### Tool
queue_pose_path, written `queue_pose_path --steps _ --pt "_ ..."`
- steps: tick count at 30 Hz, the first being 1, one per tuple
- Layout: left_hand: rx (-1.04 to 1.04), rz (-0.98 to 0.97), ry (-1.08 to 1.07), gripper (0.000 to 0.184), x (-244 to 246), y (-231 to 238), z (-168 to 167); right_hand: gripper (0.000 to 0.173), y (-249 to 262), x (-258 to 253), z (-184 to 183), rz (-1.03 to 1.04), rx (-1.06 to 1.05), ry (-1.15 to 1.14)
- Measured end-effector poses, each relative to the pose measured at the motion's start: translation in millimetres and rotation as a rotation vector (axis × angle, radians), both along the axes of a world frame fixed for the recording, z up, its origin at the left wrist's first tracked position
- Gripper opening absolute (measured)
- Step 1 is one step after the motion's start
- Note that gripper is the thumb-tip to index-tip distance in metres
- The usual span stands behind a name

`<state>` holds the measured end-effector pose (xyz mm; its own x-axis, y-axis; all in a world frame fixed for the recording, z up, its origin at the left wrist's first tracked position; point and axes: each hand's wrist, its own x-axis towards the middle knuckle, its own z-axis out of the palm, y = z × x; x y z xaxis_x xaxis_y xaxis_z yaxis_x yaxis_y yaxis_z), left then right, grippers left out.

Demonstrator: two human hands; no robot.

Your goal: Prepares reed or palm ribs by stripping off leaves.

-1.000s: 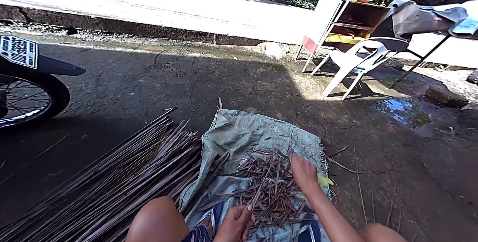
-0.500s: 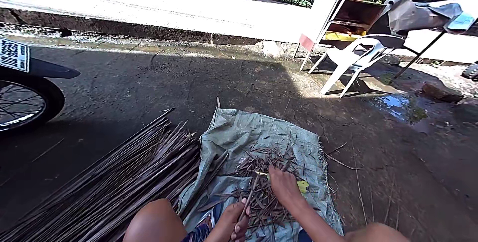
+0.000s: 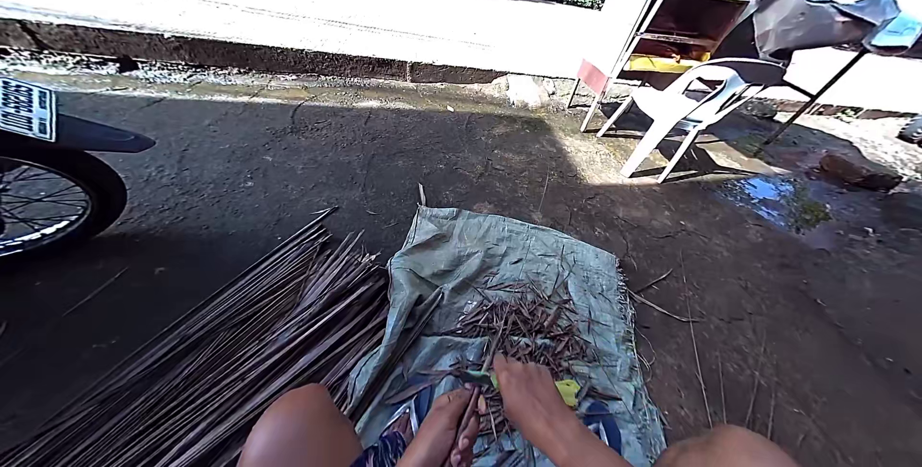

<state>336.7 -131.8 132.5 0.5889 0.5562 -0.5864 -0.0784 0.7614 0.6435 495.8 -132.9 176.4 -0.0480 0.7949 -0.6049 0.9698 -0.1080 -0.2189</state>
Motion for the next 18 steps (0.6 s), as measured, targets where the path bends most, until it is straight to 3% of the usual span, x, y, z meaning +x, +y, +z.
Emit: queue_pose_path --steps 4,10,16,18 --pt "0.039 -0.096 0.076 0.048 -0.9 -1.7 -3.2 0.032 26.9 37.2 -4.5 -0.177 0.048 -0.103" --pt "0.035 -0.049 0.051 0.046 -0.5 0.1 -3.7 0.029 12.3 11.8 -4.4 -0.042 0.023 -0.021" --pt "0.065 -0.094 0.034 0.046 1.9 -2.2 1.1 0.032 55.2 92.1 -17.8 -0.461 0.165 -0.243" --pt "0.081 -0.081 0.058 0.047 1.0 -4.0 1.3 0.033 52.6 94.1 -6.9 -0.479 0.151 -0.226"
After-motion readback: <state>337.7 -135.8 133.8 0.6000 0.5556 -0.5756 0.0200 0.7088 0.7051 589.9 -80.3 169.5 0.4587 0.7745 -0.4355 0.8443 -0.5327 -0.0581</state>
